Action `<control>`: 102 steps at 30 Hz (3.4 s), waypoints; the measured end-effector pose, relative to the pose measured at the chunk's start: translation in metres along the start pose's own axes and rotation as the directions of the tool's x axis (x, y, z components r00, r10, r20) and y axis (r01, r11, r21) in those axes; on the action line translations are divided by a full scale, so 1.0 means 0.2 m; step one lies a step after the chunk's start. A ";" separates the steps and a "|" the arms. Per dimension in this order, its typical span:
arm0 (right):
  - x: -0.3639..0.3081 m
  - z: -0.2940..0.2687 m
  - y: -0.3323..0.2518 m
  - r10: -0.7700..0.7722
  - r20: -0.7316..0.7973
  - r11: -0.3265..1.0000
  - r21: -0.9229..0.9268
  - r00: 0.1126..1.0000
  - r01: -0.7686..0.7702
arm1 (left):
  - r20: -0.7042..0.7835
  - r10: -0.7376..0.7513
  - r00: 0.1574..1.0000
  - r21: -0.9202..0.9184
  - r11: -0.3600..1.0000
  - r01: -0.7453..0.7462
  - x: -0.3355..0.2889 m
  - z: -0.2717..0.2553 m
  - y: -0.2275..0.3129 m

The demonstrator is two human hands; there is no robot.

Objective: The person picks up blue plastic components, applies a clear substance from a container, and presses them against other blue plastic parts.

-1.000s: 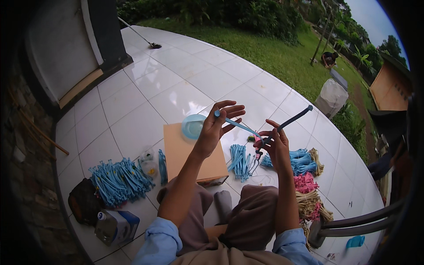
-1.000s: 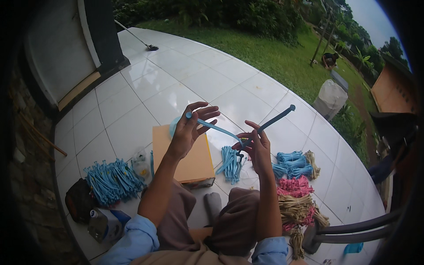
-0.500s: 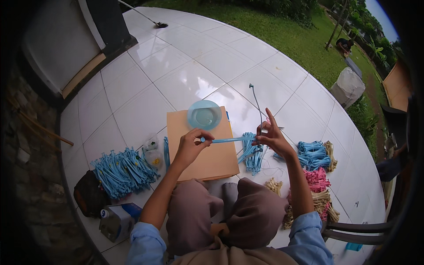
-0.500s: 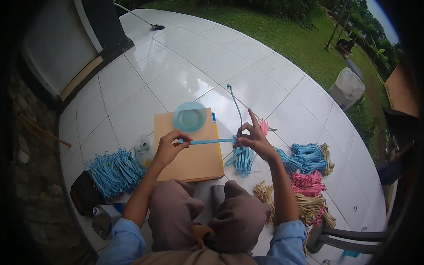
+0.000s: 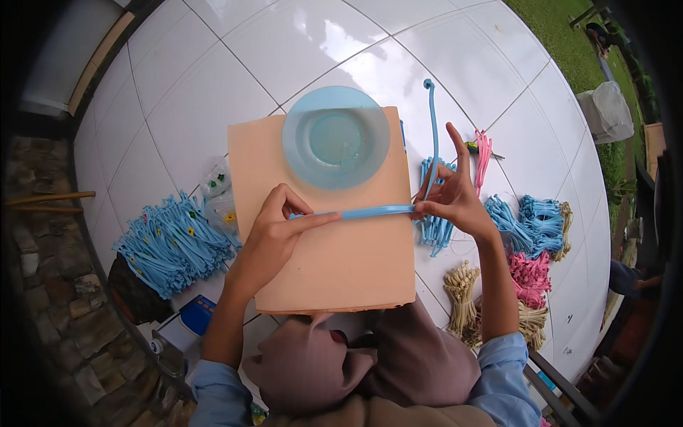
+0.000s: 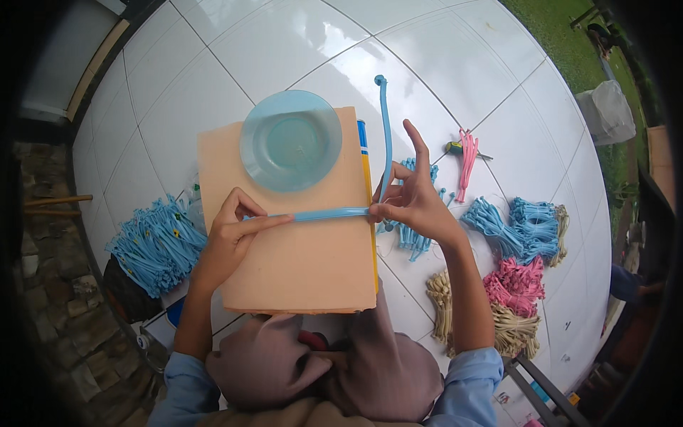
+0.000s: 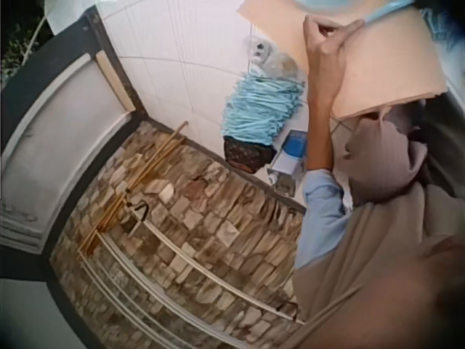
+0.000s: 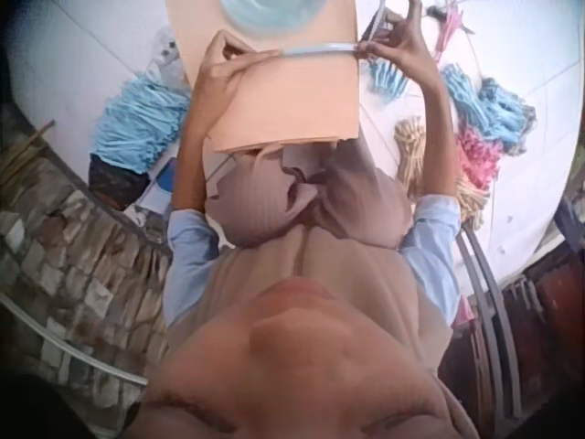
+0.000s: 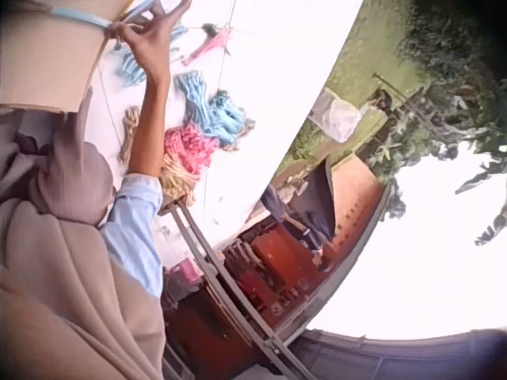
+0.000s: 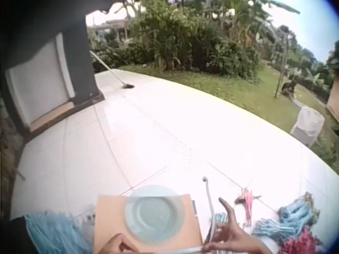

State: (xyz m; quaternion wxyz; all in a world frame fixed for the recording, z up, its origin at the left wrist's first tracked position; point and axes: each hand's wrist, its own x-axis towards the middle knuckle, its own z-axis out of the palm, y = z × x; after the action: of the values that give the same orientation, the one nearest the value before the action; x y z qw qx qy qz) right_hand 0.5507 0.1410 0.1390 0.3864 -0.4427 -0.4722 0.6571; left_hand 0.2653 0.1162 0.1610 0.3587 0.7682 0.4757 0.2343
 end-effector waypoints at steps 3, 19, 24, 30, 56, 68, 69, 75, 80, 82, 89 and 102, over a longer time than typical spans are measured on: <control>0.04 -0.02 -0.04 0.049 0.048 0.994 -0.105 0.998 -0.043 | 0.003 -0.003 1.000 -0.005 1.000 0.004 0.01 0.02 -0.03; 0.10 -0.03 -0.06 0.096 0.112 0.979 -0.192 0.989 -0.073 | 0.112 0.026 0.993 0.113 0.993 -0.039 0.03 -0.02 -0.01; 0.10 -0.04 -0.04 0.086 0.133 0.983 -0.172 0.987 -0.063 | 0.138 0.043 0.990 0.143 0.988 -0.063 0.04 -0.02 -0.02; 0.11 -0.05 -0.03 0.115 0.151 0.987 -0.131 0.982 -0.095 | 0.130 0.039 0.991 0.158 0.986 -0.060 0.05 -0.01 -0.02; 0.10 -0.08 0.02 0.120 0.155 0.987 -0.128 0.981 -0.101 | 0.219 0.293 0.931 0.559 0.744 -0.366 0.04 0.02 0.11; 0.10 -0.07 0.00 0.140 0.159 0.986 -0.113 0.977 -0.123 | 0.233 0.263 0.936 0.591 0.726 -0.351 0.09 0.09 0.13; 0.10 -0.06 -0.01 0.141 0.160 0.986 -0.112 0.977 -0.124 | 0.230 0.233 0.945 0.588 0.741 -0.326 0.09 0.09 0.13; 0.09 -0.05 -0.02 0.124 0.074 0.982 -0.150 0.989 -0.112 | 0.249 0.213 0.945 0.573 0.754 -0.321 0.10 0.08 0.15; 0.08 -0.05 -0.02 0.144 0.091 0.971 -0.203 0.985 -0.123 | 0.241 0.191 0.951 0.528 0.797 -0.294 0.11 0.08 0.14; 0.07 -0.05 0.00 0.076 0.071 0.966 -0.253 0.995 -0.056 | 0.238 0.183 0.954 0.509 0.813 -0.283 0.11 0.08 0.14; 0.02 0.02 -0.06 -0.324 0.132 0.552 -0.778 0.937 0.300 | 0.229 0.179 0.957 0.464 0.844 -0.269 0.11 0.07 0.14; 0.18 0.17 -0.04 -0.599 0.168 0.251 -0.889 0.783 0.384 | 0.237 0.246 0.940 0.476 0.814 -0.333 0.11 0.08 0.10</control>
State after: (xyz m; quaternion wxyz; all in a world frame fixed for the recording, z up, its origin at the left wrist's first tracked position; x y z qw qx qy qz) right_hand 0.5072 0.1676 0.1449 0.3248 -0.4698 -0.8147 0.1007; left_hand 0.2971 0.1240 0.1669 0.1409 0.9155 0.3665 0.0878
